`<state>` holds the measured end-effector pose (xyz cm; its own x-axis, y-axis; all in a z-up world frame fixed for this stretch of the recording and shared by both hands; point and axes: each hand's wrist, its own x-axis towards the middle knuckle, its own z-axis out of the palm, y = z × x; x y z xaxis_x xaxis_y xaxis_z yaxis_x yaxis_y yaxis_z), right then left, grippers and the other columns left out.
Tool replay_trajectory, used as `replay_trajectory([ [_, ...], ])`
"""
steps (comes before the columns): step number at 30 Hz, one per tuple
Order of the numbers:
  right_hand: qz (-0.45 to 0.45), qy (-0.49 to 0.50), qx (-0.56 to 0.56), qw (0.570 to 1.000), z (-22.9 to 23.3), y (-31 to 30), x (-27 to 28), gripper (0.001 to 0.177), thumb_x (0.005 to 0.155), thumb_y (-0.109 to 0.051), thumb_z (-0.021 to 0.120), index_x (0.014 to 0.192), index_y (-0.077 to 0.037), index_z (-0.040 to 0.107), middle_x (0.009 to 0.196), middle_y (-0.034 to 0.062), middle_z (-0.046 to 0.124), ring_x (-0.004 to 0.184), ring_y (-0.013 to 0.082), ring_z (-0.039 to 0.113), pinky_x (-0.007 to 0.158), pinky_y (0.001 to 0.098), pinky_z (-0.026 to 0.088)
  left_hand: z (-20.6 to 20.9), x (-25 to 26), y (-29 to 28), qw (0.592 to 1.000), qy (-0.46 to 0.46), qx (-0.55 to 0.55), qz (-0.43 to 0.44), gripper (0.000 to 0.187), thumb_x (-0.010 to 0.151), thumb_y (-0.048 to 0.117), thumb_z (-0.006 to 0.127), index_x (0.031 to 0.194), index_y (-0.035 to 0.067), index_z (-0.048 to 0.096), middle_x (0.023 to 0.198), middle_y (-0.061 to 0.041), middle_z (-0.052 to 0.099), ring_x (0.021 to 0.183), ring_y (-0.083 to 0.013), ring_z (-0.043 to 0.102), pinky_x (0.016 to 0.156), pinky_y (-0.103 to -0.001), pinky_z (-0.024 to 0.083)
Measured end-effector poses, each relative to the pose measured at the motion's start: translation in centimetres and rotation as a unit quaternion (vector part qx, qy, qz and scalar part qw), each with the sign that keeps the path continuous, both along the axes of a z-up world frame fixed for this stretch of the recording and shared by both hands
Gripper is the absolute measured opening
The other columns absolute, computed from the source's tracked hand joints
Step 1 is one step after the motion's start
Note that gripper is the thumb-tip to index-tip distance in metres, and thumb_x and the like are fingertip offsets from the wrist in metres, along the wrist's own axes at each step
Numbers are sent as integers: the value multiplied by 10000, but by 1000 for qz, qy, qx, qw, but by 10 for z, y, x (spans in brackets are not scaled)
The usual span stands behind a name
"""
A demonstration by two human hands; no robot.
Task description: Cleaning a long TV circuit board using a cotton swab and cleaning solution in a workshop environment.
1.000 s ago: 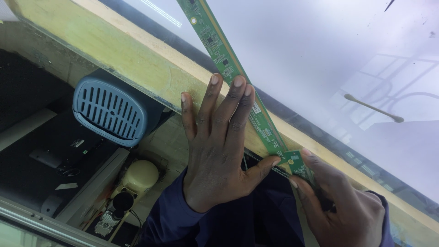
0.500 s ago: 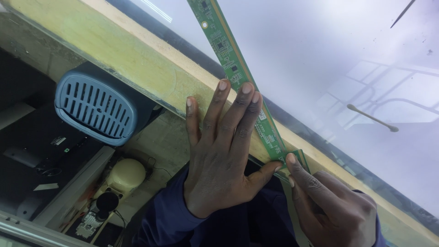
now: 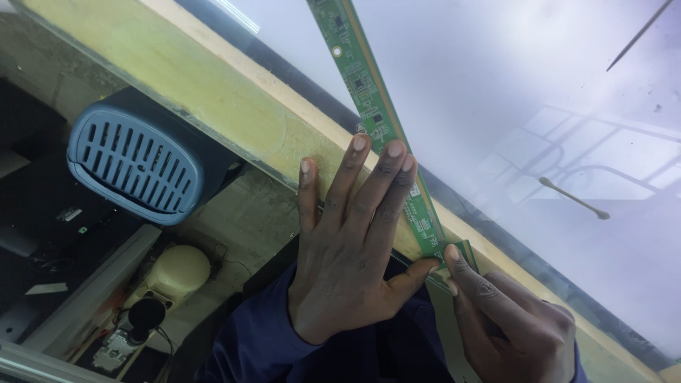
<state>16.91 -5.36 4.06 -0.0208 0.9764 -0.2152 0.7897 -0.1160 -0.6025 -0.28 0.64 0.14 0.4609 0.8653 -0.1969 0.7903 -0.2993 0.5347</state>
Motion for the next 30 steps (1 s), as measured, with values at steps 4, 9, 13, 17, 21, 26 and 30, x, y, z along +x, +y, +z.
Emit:
replay_trajectory([
  [4, -17, 11, 0, 1000, -6, 7, -3, 286, 877, 36, 678, 1142, -66, 709, 631, 26, 542, 470, 106, 351, 439, 231, 375, 2, 0, 0, 1000, -15, -3, 8, 783, 948, 635, 385, 1515, 98, 324, 1594, -45, 283, 1527, -305, 221, 1246, -642, 98],
  [9, 6, 3, -4, 1000, -2, 5, 0, 277, 852, -4, 689, 1121, -64, 708, 818, 69, 698, 543, 62, 541, 500, 202, 467, 0, -1, -1, 1000, 1, -3, 6, 809, 951, 647, 503, 1523, 110, 303, 1604, -33, 268, 1537, -305, 226, 1244, -641, 103],
  [13, -14, 20, 5, 1000, -8, 16, -6, 237, 856, -19, 696, 1090, -45, 720, 706, 39, 667, 440, 63, 457, 417, 207, 414, 0, 0, -1, 1000, -5, -5, 3, 784, 953, 639, 407, 1523, 111, 306, 1602, -33, 269, 1530, -300, 215, 1242, -623, 94],
  [17, 6, 12, -7, 1000, -7, 15, -3, 257, 857, -43, 680, 1113, -58, 704, 937, 103, 742, 610, 80, 669, 536, 208, 512, -1, 0, -1, 1000, 7, -1, 9, 790, 952, 657, 439, 1525, 128, 308, 1603, -19, 270, 1533, -283, 232, 1244, -633, 128],
  [21, 2, 24, 8, 1000, -9, 19, -6, 250, 883, -1, 668, 1124, -54, 706, 625, 16, 507, 460, 93, 345, 425, 215, 351, -1, -1, 0, 1000, -6, 3, -6, 748, 967, 611, 428, 1516, 113, 322, 1597, -37, 293, 1523, -293, 250, 1230, -626, 115],
  [26, -4, 20, -15, 1000, -3, 24, -9, 268, 882, -6, 662, 1147, -33, 698, 589, 29, 462, 477, 106, 308, 440, 222, 325, 1, -1, -1, 1000, -5, 7, -9, 755, 982, 629, 399, 1520, 105, 328, 1593, -41, 287, 1517, -282, 264, 1219, -593, 105],
  [30, -2, 19, -3, 1000, -5, 25, -8, 269, 870, 0, 670, 1134, -46, 701, 608, 32, 498, 459, 91, 360, 436, 221, 355, -1, -1, 2, 1000, -13, 11, 0, 723, 981, 595, 398, 1509, 105, 340, 1587, -40, 316, 1510, -292, 269, 1215, -611, 116],
])
